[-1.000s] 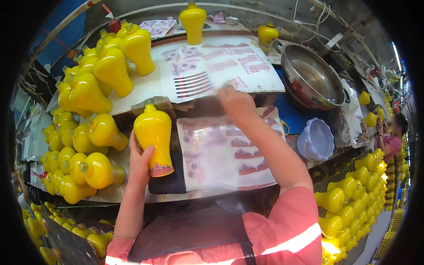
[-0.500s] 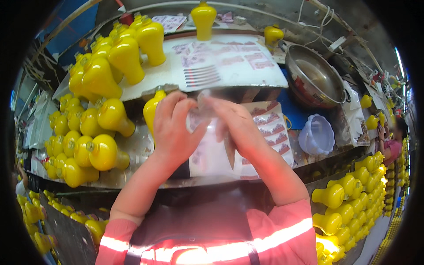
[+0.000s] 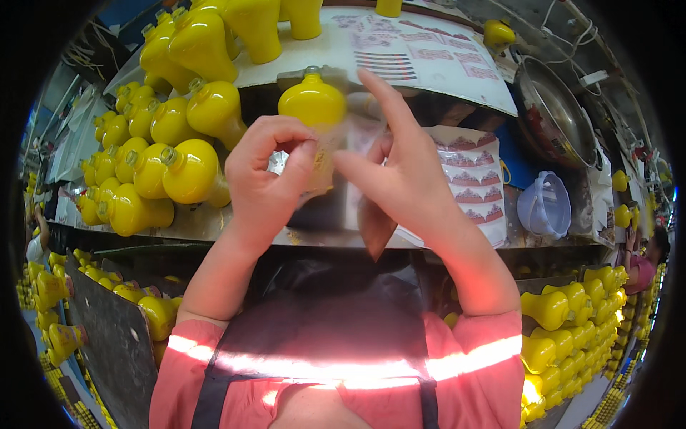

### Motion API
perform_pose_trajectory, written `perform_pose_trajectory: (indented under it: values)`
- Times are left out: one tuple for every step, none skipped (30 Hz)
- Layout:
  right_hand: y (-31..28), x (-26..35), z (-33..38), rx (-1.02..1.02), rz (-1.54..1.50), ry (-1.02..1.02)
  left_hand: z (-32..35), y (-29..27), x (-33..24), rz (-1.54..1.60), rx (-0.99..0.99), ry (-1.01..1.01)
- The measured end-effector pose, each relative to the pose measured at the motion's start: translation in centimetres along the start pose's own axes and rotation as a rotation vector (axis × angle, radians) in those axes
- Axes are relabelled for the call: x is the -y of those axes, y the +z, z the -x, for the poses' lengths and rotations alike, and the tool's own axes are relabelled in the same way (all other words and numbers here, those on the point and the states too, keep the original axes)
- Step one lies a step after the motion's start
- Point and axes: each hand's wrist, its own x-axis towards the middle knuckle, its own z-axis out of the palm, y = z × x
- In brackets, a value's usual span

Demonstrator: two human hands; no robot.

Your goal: The person applies adhesive labels to the necks and bodies of yellow plastic bottles. They peel each label from a sheet, wrap it around the bottle, and smooth it by hand. Finished bottles are placed on a nearby tray.

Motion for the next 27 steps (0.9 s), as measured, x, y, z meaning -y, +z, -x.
perform_pose_trajectory:
  values:
    - [0.2, 0.0, -0.6, 0.04, 0.002, -0.007, 0.2, -0.7, 0.1, 0.086, 0.03, -0.094]
    - [0.3, -0.1, -1.3, 0.112, -0.045, -0.044, 0.3, -1.3, 0.3, 0.174, 0.058, -0.188]
    - [0.5, -0.3, -1.9, 0.112, 0.023, 0.006, 0.5, -2.0, 0.6, 0.278, 0.104, -0.333]
    - [0.9, -0.6, -2.9, 0.105, 0.097, -0.025, 0.4, -2.3, 1.2, 0.277, 0.105, -0.324]
    - [0.9, -0.7, -3.4, 0.155, 0.028, 0.05, 0.4, -2.6, 1.8, 0.325, 0.091, -0.401]
    - [1.3, -1.1, -4.3, 0.141, 0.102, 0.1, 0.4, -2.7, 2.7, 0.386, 0.069, -0.455]
    - [1.6, -1.6, -5.5, 0.157, 0.133, 0.077, 0.5, -2.6, 3.6, 0.359, 0.042, -0.491]
    - [1.9, -2.0, -6.7, 0.173, 0.164, 0.054, 0.6, -2.3, 4.5, 0.346, 0.009, -0.504]
    - [1.9, -2.5, -7.7, 0.194, 0.149, 0.134, 0.6, -2.1, 5.5, 0.325, -0.022, -0.518]
    - [2.0, -3.0, -8.6, 0.171, 0.187, 0.18, 0.5, -1.9, 6.6, 0.242, 0.029, -0.542]
    - [1.8, -3.4, -9.5, 0.189, 0.194, 0.182, 0.8, -1.6, 7.5, 0.103, 0.037, -0.455]
    - [1.7, -3.8, -10.1, 0.179, 0.213, 0.235, 0.9, -1.2, 8.3, -0.042, 0.045, -0.405]
    - [1.5, -4.2, -10.7, 0.2, 0.24, 0.178, 1.2, -0.8, 9.0, -0.067, 0.061, -0.406]
    - [1.3, -4.6, -11.1, 0.203, 0.26, 0.148, 1.4, -0.4, 9.5, -0.086, 0.073, -0.41]
    - [1.2, -4.9, -11.5, 0.209, 0.28, 0.119, 1.7, -0.1, 10.0, -0.105, 0.084, -0.425]
    - [1.2, -5.2, -11.8, 0.206, 0.303, 0.11, 1.9, 0.3, 10.3, -0.099, 0.076, -0.417]
    - [1.3, -5.5, -12.0, 0.206, 0.325, 0.102, 2.3, 0.7, 10.5, -0.092, 0.067, -0.42]
    - [1.4, -5.7, -12.3, 0.206, 0.348, 0.094, 2.5, 1.0, 10.7, -0.084, 0.058, -0.421]
    - [1.6, -5.9, -12.6, 0.192, 0.341, 0.105, 2.7, 1.1, 10.8, -0.108, 0.073, -0.423]
    - [1.7, -6.1, -12.8, 0.179, 0.335, 0.114, 2.9, 1.1, 10.9, -0.104, 0.076, -0.421]
    - [1.8, -6.1, -13.2, 0.171, 0.33, 0.153, 3.0, 1.1, 11.0, -0.101, 0.08, -0.419]
    - [1.9, -6.2, -13.4, 0.133, 0.321, 0.098, 3.1, 1.1, 11.0, -0.098, 0.083, -0.418]
    - [1.8, -6.1, -13.7, 0.101, 0.312, 0.073, 3.2, 1.0, 11.0, -0.093, 0.093, -0.427]
    - [1.7, -6.2, -13.9, 0.073, 0.328, 0.107, 3.2, 0.9, 11.0, -0.087, 0.102, -0.436]
    - [1.4, -6.2, -13.8, 0.035, 0.167, 0.154, 3.3, 0.8, 11.0, -0.081, 0.111, -0.447]
    - [1.4, -6.3, -13.8, 0.021, 0.132, 0.225, 3.3, 0.7, 11.0, 0.017, 0.09, -0.474]
    - [0.9, -6.3, -13.4, 0.03, 0.083, 0.31, 3.3, 0.6, 11.0, 0.115, 0.068, -0.499]
